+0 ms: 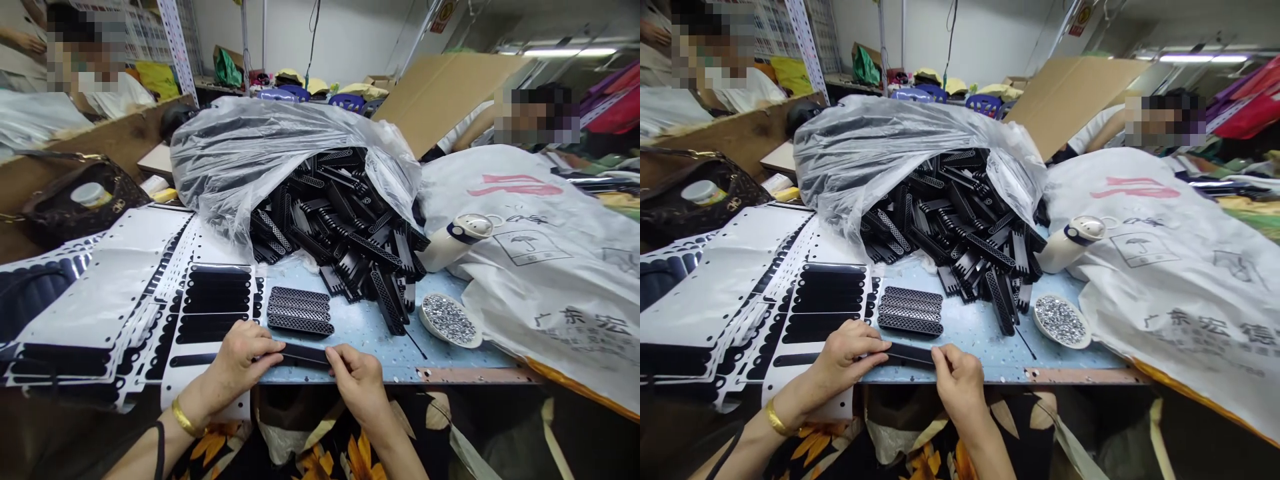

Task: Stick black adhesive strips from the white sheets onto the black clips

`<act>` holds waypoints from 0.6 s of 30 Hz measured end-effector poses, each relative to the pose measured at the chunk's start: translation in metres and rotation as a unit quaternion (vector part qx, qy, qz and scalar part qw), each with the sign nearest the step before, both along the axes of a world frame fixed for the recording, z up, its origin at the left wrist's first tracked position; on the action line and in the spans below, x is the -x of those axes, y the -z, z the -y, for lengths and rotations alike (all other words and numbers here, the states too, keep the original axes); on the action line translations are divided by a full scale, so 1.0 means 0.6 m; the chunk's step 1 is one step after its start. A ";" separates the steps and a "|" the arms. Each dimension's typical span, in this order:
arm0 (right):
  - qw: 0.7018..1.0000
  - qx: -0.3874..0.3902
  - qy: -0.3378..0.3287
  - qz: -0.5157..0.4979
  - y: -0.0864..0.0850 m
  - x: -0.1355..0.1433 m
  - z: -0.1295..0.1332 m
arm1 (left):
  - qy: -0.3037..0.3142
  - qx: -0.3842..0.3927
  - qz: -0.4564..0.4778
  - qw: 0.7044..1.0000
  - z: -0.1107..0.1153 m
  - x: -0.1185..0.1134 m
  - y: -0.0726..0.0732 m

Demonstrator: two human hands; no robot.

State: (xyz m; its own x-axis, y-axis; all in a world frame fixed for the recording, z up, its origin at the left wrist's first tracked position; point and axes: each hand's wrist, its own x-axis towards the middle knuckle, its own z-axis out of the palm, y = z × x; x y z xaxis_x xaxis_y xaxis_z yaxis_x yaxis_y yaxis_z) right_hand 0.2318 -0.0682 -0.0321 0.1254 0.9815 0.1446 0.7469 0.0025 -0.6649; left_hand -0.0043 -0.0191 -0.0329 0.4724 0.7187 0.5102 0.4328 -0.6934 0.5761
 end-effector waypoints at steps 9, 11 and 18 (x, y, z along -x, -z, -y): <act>0.998 -0.065 -0.005 0.020 0.002 -0.003 -0.002 | -0.049 -0.192 0.018 0.980 0.058 -0.063 -0.038; 0.997 -0.074 -0.015 0.016 0.004 -0.004 -0.001 | 0.016 -0.172 -0.007 0.985 0.076 -0.096 -0.035; 0.996 -0.083 -0.015 0.026 0.016 -0.011 0.000 | 0.066 -0.066 -0.118 0.989 0.083 -0.117 -0.009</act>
State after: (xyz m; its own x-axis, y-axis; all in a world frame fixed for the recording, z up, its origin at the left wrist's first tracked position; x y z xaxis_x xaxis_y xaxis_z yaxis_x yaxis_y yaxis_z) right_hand 0.2383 -0.0680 -0.0415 0.0852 0.9467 0.3107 0.7785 0.1313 -0.6137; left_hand 0.0660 -0.0691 -0.0277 0.6746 0.5771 0.4603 0.4445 -0.8154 0.3709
